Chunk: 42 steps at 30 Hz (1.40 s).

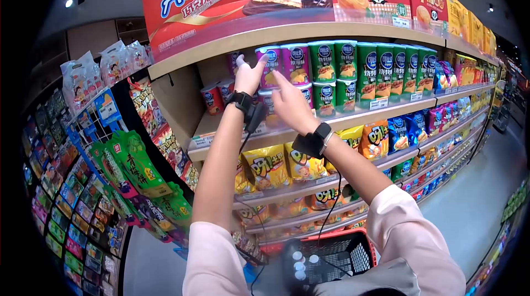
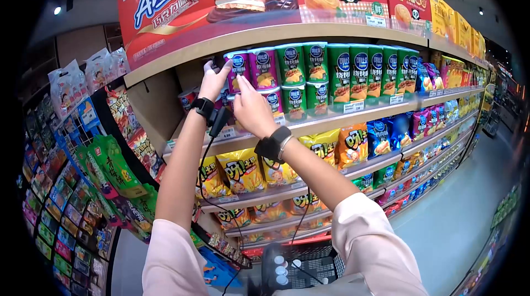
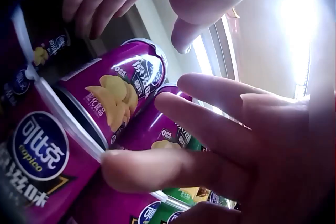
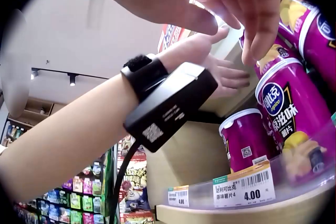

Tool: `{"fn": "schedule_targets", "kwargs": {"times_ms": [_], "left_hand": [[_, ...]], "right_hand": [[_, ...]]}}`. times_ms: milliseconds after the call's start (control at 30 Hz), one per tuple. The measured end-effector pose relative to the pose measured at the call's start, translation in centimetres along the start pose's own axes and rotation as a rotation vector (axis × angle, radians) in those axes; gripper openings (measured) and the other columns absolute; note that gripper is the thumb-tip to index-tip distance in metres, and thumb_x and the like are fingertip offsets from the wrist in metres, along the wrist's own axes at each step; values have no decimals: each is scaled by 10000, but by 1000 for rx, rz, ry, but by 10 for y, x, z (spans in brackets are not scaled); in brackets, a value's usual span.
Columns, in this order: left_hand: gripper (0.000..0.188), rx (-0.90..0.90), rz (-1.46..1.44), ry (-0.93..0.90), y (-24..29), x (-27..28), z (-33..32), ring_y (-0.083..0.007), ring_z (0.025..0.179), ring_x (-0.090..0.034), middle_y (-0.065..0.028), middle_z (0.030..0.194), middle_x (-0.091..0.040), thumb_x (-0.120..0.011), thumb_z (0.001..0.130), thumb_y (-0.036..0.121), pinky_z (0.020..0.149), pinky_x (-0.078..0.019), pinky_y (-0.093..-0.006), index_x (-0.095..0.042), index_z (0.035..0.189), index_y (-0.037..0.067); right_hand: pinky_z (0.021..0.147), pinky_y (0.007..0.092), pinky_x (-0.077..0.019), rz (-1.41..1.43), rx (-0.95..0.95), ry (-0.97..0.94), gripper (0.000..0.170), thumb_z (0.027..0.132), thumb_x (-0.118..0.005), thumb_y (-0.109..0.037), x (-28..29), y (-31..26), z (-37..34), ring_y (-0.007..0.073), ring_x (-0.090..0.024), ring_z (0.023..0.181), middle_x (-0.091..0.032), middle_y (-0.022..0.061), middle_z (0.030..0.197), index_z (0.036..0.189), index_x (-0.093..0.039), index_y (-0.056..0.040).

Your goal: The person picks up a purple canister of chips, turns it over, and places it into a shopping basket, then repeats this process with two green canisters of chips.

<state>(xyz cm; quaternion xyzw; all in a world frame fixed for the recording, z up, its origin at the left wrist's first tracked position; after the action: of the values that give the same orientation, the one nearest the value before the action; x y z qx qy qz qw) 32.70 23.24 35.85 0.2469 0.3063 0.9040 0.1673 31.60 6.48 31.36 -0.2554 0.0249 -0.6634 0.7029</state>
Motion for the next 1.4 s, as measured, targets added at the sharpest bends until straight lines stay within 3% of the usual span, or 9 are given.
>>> {"fn": "schedule_targets", "kwargs": {"times_ms": [167,333,500,633,800,900,1000,1267,1400], "left_hand": [[1104,60,-128,-60,-19,-19,-6,-355,1033,-582,-322,1075,-575,-629,750,573,872,-440,-344,-65,1361,-154],[862,-42,-196,-28,-34,-26,-1,-286,976,-607,-260,1063,-607,-708,760,374,834,-463,-340,-282,1331,-111],[666,-148,-233,-14,-10,-8,-14,-293,1047,-582,-258,1127,-585,-670,812,300,886,-449,-344,-414,1262,-119],[631,-175,-236,36,8,13,-35,-263,1055,-573,-236,1133,-582,-646,842,289,900,-446,-332,-414,1261,-122],[615,-114,-425,-119,4,20,-65,-200,1046,-549,-183,1166,-558,-646,859,252,884,-446,-299,-384,1290,-101],[597,16,-602,-218,11,25,-136,-177,1073,-521,-133,1163,-541,-620,885,246,902,-427,-283,-356,1309,-82],[568,167,-773,-256,2,17,-224,-164,1105,-495,-105,1216,-507,-587,908,235,947,-388,-289,-345,1329,-60],[496,588,-879,-229,-59,-24,-432,-171,1135,-483,-110,1200,-510,-604,892,174,979,-368,-294,-376,1277,-40],[479,827,-855,-293,-85,-43,-506,-134,1065,-523,-88,1159,-545,-608,873,115,899,-412,-260,-392,1274,-32]], "right_hand": [[919,452,-424,-46,-222,-197,603,849,-455,-187,-18,23,-1,441,-525,1056,-367,310,1341,1332,-262,118],[767,417,-473,-70,-39,-19,625,848,-489,-155,-24,27,-2,382,-615,833,-619,262,893,1363,-238,93],[882,407,-444,190,-214,-209,616,850,-494,-162,-7,15,-8,351,-598,950,-402,282,1327,1367,-254,71],[820,382,-464,79,85,19,525,845,-506,-96,10,4,-6,274,-611,793,-483,241,1227,1320,-348,62],[802,341,-480,168,63,0,444,888,-550,-204,23,0,-6,280,-612,859,-563,214,1124,1245,-459,44],[755,293,-481,447,-78,-63,432,920,-531,-315,24,12,-30,192,-612,840,-639,162,970,1182,-521,29],[900,248,-410,544,-181,-268,434,964,-474,-300,18,-1,-87,110,-508,1041,-564,64,1150,1258,-476,19],[767,232,-462,803,-803,-468,421,960,-491,-294,1,20,-305,73,-534,903,-590,36,1003,1244,-470,17],[897,258,-423,887,-989,-560,452,981,-426,-323,-11,41,-403,107,-504,1060,-545,43,1162,1316,-423,-19]]}}
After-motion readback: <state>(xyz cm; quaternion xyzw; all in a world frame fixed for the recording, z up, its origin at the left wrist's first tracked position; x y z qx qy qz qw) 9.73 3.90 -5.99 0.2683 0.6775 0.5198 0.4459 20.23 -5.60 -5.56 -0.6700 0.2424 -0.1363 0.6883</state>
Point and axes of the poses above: each hand's wrist, its own z-axis towards the middle knuckle, its own x-axis out of the back of the hand, y = z × x, the point moved 8 cm from there along z, towards the middle knuckle
